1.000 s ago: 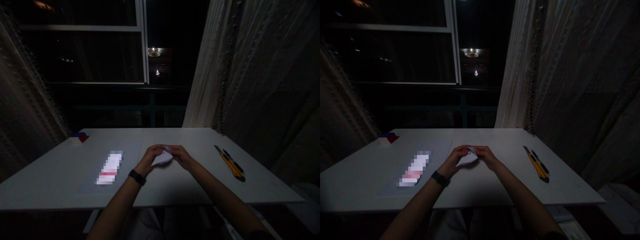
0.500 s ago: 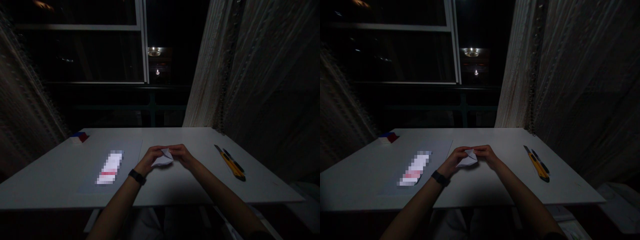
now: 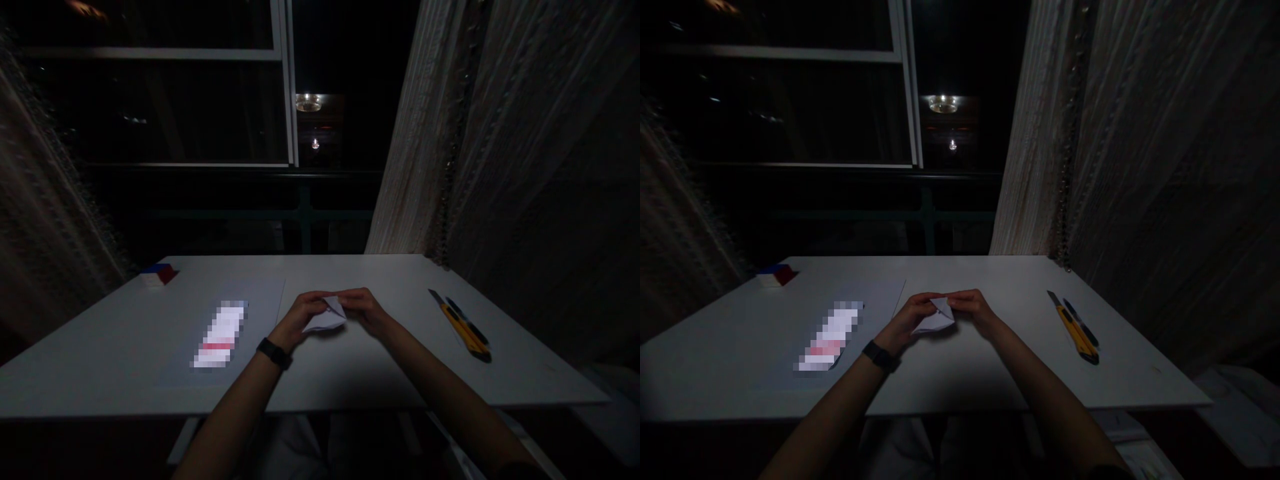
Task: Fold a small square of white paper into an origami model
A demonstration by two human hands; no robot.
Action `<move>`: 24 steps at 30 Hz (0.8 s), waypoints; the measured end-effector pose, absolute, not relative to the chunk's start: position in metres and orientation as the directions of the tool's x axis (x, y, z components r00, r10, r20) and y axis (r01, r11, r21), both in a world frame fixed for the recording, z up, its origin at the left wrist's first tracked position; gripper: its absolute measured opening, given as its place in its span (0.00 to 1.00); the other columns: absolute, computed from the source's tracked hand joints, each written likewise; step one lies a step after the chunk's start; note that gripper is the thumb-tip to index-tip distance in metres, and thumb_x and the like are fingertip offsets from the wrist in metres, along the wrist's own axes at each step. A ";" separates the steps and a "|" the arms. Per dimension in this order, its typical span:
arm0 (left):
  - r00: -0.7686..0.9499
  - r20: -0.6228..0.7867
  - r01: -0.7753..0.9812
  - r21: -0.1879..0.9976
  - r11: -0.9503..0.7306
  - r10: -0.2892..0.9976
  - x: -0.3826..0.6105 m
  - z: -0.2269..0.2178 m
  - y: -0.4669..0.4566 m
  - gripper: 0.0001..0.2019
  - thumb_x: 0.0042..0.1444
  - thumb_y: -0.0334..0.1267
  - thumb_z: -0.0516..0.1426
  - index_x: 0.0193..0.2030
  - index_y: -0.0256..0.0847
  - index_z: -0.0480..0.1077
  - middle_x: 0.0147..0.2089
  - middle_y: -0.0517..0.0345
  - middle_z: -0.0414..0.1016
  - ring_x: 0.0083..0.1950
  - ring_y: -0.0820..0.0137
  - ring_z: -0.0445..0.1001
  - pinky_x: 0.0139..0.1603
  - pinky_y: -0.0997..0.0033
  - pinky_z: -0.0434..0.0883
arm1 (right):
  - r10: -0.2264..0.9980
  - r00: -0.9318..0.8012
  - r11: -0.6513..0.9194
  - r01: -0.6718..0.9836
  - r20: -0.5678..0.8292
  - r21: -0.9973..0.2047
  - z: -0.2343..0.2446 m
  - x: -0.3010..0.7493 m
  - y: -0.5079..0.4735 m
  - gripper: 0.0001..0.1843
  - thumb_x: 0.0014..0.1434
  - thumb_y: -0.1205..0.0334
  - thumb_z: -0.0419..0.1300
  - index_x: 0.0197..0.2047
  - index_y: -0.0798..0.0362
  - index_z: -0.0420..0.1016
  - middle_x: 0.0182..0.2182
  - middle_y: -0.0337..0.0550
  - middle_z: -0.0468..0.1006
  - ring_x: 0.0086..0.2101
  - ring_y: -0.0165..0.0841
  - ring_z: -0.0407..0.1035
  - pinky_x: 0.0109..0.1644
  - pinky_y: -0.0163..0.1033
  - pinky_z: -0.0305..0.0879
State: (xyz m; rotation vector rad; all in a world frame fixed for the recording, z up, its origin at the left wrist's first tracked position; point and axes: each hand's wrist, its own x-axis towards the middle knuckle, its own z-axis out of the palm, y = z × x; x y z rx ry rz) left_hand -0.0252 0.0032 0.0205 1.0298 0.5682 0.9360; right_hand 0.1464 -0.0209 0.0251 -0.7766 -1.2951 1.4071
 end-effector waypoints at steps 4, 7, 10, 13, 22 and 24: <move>0.487 0.021 -0.349 0.921 0.173 0.873 -0.025 0.021 0.003 0.16 0.34 0.27 0.61 0.36 0.33 0.75 0.28 0.53 0.75 0.26 0.72 0.69 0.29 0.73 0.62 | 0.948 -0.258 0.125 -0.239 0.187 -0.963 0.025 0.146 -0.022 0.16 0.42 0.62 0.65 0.37 0.56 0.78 0.31 0.46 0.78 0.33 0.35 0.69 0.41 0.41 0.59; 0.478 0.027 -0.332 0.931 0.152 0.878 -0.025 0.021 0.002 0.17 0.34 0.27 0.60 0.36 0.34 0.75 0.28 0.53 0.75 0.25 0.72 0.69 0.28 0.73 0.62 | 0.946 -0.255 0.147 -0.219 0.202 -0.965 0.025 0.145 -0.021 0.15 0.42 0.62 0.65 0.36 0.55 0.78 0.30 0.44 0.78 0.32 0.34 0.69 0.40 0.40 0.59; 0.473 0.039 -0.319 0.939 0.130 0.880 -0.024 0.021 0.002 0.18 0.34 0.28 0.60 0.37 0.33 0.75 0.28 0.53 0.75 0.25 0.72 0.69 0.27 0.74 0.62 | 0.944 -0.248 0.171 -0.198 0.218 -0.965 0.025 0.145 -0.020 0.15 0.40 0.62 0.65 0.36 0.55 0.78 0.30 0.43 0.77 0.32 0.34 0.68 0.40 0.40 0.59; 0.458 0.045 -0.323 0.939 0.118 0.888 -0.024 0.020 0.003 0.18 0.34 0.28 0.60 0.38 0.33 0.75 0.29 0.52 0.76 0.26 0.72 0.69 0.28 0.73 0.62 | 0.945 -0.246 0.172 -0.191 0.217 -0.966 0.024 0.145 -0.019 0.15 0.40 0.62 0.65 0.35 0.54 0.78 0.30 0.42 0.77 0.32 0.34 0.68 0.39 0.40 0.59; 0.454 0.044 -0.324 0.939 0.119 0.890 -0.024 0.022 0.001 0.18 0.35 0.29 0.62 0.38 0.33 0.74 0.31 0.52 0.75 0.28 0.71 0.70 0.30 0.72 0.63 | 0.958 -0.207 0.164 -0.180 0.200 -0.970 0.024 0.143 -0.019 0.14 0.42 0.59 0.64 0.34 0.56 0.79 0.28 0.44 0.77 0.30 0.34 0.68 0.39 0.40 0.59; 0.455 0.035 -0.321 0.938 0.128 0.890 -0.024 0.023 0.000 0.18 0.35 0.29 0.62 0.39 0.33 0.74 0.31 0.52 0.75 0.28 0.71 0.70 0.30 0.72 0.63 | 0.962 -0.197 0.152 -0.188 0.189 -0.970 0.024 0.143 -0.020 0.14 0.43 0.58 0.64 0.33 0.57 0.79 0.29 0.45 0.78 0.31 0.35 0.69 0.40 0.41 0.60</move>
